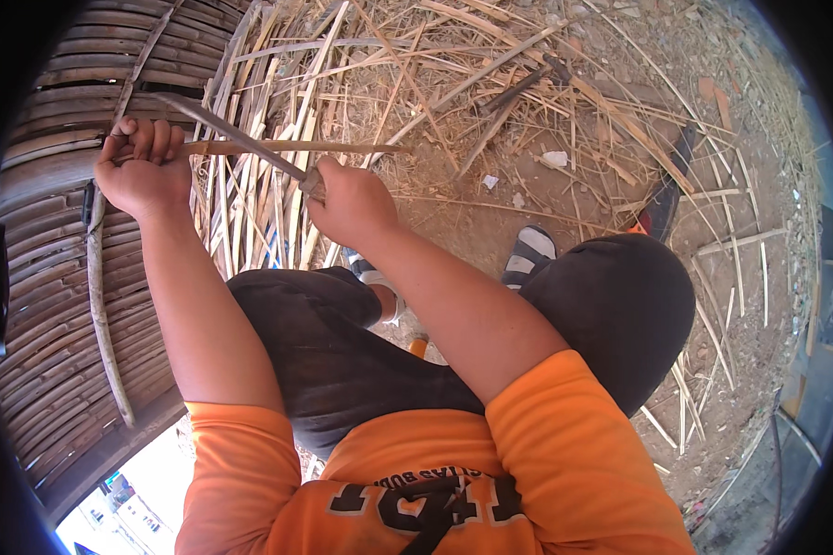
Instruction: The person uses a large knife to shave thin strips of wood from a larger piece while sitting on the ground.
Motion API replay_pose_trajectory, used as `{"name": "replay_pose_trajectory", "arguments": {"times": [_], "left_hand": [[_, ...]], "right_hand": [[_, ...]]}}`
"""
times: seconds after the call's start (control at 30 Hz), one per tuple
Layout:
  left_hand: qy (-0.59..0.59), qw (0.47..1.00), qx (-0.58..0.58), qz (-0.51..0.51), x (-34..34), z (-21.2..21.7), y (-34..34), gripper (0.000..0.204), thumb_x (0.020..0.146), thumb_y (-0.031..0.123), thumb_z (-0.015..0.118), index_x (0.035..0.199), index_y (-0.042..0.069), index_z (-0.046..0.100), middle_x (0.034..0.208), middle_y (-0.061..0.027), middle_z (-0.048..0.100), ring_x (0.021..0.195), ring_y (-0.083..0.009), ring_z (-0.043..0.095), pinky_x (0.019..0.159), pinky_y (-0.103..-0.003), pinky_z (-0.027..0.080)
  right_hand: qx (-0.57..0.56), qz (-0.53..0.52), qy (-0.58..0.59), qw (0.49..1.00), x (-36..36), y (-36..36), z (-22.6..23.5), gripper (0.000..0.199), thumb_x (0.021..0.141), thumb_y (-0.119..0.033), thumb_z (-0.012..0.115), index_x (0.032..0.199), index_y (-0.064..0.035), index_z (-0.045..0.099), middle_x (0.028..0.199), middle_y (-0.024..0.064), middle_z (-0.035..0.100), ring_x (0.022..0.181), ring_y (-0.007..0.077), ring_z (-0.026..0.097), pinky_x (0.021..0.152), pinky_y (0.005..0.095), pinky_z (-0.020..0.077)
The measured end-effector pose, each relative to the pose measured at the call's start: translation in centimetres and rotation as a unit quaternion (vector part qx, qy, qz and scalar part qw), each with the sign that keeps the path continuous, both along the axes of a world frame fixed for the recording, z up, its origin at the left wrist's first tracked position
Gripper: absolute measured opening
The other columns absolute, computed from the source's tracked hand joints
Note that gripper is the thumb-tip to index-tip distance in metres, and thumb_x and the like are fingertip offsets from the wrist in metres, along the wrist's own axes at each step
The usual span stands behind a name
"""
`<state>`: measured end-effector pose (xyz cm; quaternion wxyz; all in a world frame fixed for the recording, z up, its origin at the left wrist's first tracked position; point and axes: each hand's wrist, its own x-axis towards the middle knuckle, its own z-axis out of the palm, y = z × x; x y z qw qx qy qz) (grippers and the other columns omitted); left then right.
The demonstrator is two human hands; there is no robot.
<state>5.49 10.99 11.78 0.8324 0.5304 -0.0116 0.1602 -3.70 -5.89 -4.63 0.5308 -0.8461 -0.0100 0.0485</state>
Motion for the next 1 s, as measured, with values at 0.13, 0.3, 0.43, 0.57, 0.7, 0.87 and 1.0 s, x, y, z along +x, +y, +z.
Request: {"name": "replay_pose_trajectory", "arguments": {"times": [0.13, 0.3, 0.43, 0.57, 0.7, 0.87, 1.0], "left_hand": [[-0.004, 1.0, -0.001, -0.002, -0.3, 0.0, -0.1, 0.023, 0.09, 0.019, 0.036, 0.077, 0.008, 0.05, 0.058, 0.0018, 0.027, 0.053, -0.0124, 0.02, 0.053, -0.029, 0.021], [-0.009, 1.0, 0.014, -0.015, -0.7, 0.2, -1.0, 0.024, 0.091, 0.021, 0.037, 0.079, 0.006, 0.05, 0.056, 0.002, 0.026, 0.052, -0.0121, 0.021, 0.053, -0.029, 0.022], [-0.008, 1.0, 0.004, -0.012, -0.3, 0.6, -1.0, 0.025, 0.092, 0.021, 0.035, 0.079, 0.006, 0.05, 0.057, 0.002, 0.026, 0.052, -0.0121, 0.022, 0.053, -0.029, 0.022], [-0.008, 1.0, 0.007, -0.027, -0.2, 0.3, -0.9, 0.026, 0.091, 0.022, 0.035, 0.08, 0.005, 0.051, 0.057, 0.0017, 0.027, 0.052, -0.0122, 0.022, 0.053, -0.029, 0.022], [-0.012, 0.999, 0.003, -0.044, -0.1, 0.0, -0.1, 0.025, 0.091, 0.021, 0.035, 0.081, 0.005, 0.051, 0.057, 0.0013, 0.027, 0.053, -0.0122, 0.022, 0.053, -0.029, 0.023], [-0.013, 0.999, 0.026, -0.018, -0.1, 0.5, -1.2, 0.023, 0.091, 0.019, 0.035, 0.081, 0.004, 0.05, 0.057, 0.0016, 0.026, 0.052, -0.012, 0.022, 0.053, -0.029, 0.023], [-0.004, 1.0, 0.0, -0.006, -0.5, 0.3, -0.4, 0.022, 0.091, 0.018, 0.036, 0.079, 0.006, 0.051, 0.057, 0.0017, 0.027, 0.052, -0.012, 0.021, 0.053, -0.029, 0.022]], "right_hand": [[-0.048, -0.015, 0.059, 0.997, -1.8, -0.9, -4.3, 0.036, 0.08, -0.023, 0.072, 0.107, -0.0016, 0.062, 0.093, 0.0242, 0.07, 0.09, 0.0443, 0.067, 0.078, 0.0503, 0.054], [-0.134, -0.034, 0.214, 0.967, -2.2, -4.1, -10.7, 0.039, 0.086, -0.025, 0.07, 0.114, 0.0012, 0.064, 0.109, 0.0249, 0.07, 0.108, 0.042, 0.066, 0.093, 0.0488, 0.0524], [-0.103, -0.068, 0.221, 0.967, -2.7, -3.4, -8.1, 0.038, 0.084, -0.024, 0.07, 0.112, 0.0009, 0.064, 0.108, 0.0256, 0.07, 0.106, 0.0423, 0.066, 0.092, 0.0493, 0.0526], [0.016, -0.098, 0.114, 0.989, -2.1, -1.0, -5.5, 0.032, 0.08, -0.021, 0.069, 0.105, -0.0012, 0.066, 0.09, 0.0246, 0.07, 0.089, 0.043, 0.069, 0.079, 0.0486, 0.0549], [0.039, -0.04, -0.022, 0.998, 0.0, 0.6, -1.4, 0.031, 0.079, -0.019, 0.07, 0.106, -0.0038, 0.065, 0.085, 0.0238, 0.069, 0.084, 0.0437, 0.068, 0.076, 0.049, 0.0545], [-0.055, -0.073, 0.092, 0.992, -2.5, -1.7, -9.2, 0.043, 0.08, -0.019, 0.07, 0.117, -0.0006, 0.06, 0.099, 0.0269, 0.069, 0.096, 0.0442, 0.067, 0.084, 0.0505, 0.0542], [-0.136, -0.059, 0.227, 0.963, -2.8, -4.4, -11.8, 0.047, 0.081, -0.021, 0.068, 0.119, 0.0049, 0.06, 0.108, 0.0299, 0.068, 0.107, 0.0445, 0.066, 0.093, 0.0487, 0.0527]]}}
